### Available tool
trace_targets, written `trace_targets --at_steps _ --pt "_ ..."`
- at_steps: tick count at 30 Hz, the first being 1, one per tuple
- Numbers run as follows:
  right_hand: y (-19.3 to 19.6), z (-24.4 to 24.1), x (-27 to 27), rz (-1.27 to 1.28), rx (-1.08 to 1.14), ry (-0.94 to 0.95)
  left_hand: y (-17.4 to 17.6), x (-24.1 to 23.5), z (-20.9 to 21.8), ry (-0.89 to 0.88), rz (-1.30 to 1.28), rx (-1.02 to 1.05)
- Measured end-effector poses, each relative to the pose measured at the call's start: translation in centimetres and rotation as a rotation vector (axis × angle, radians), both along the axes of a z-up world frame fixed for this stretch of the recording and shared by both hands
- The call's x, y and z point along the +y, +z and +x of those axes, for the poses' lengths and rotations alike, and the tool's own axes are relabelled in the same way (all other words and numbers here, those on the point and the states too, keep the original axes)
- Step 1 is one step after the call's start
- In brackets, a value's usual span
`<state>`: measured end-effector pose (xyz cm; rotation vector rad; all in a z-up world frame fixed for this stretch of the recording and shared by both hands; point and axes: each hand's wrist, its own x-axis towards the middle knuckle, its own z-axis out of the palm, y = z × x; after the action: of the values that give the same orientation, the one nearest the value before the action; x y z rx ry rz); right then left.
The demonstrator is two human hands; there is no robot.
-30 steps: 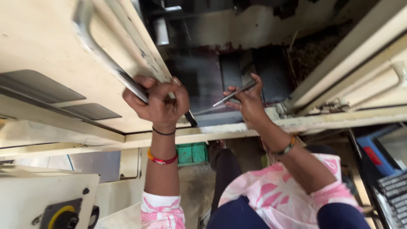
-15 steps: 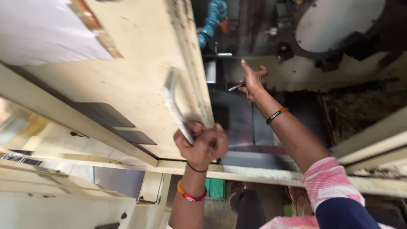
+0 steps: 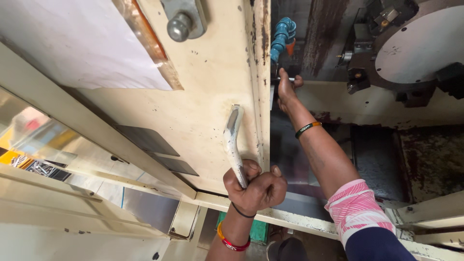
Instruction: The person uses a metal rod to turn a lock on a machine door, then opens the door to reach inside and adjust a component. The person closes the door and repeats the locking and unlocking process.
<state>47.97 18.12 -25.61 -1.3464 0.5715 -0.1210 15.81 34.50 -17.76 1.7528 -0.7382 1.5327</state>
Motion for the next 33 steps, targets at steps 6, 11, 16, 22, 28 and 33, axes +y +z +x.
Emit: trace_targets --at_steps 6,11,16,22,28,33 --pt "-1.5 -0.4 -4.1 0.102 -0.235 -0.273 0.4 0.1 0.1 0.015 0.037 -0.01" --pt "-0.9 -1.7 -7.5 0.116 -0.412 -0.352 1.0 -0.2 -0.1 -0.009 -0.01 -0.026" --pt "0.1 -2.2 -7.2 0.155 -0.448 -0.242 1.6 -0.6 0.0 -0.003 -0.05 -0.062" --pt "0.5 -2.2 -4.7 0.235 -0.506 -0.227 1.5 -0.6 0.0 -0.023 -0.055 -0.059" --pt "0.8 -2.3 -2.1 0.22 -0.457 -0.348 1.4 -0.3 0.3 -0.076 -0.024 -0.038" --pt "-0.1 -2.8 -1.1 0.227 -0.443 -0.303 1.4 -0.5 0.1 -0.045 -0.034 -0.044"
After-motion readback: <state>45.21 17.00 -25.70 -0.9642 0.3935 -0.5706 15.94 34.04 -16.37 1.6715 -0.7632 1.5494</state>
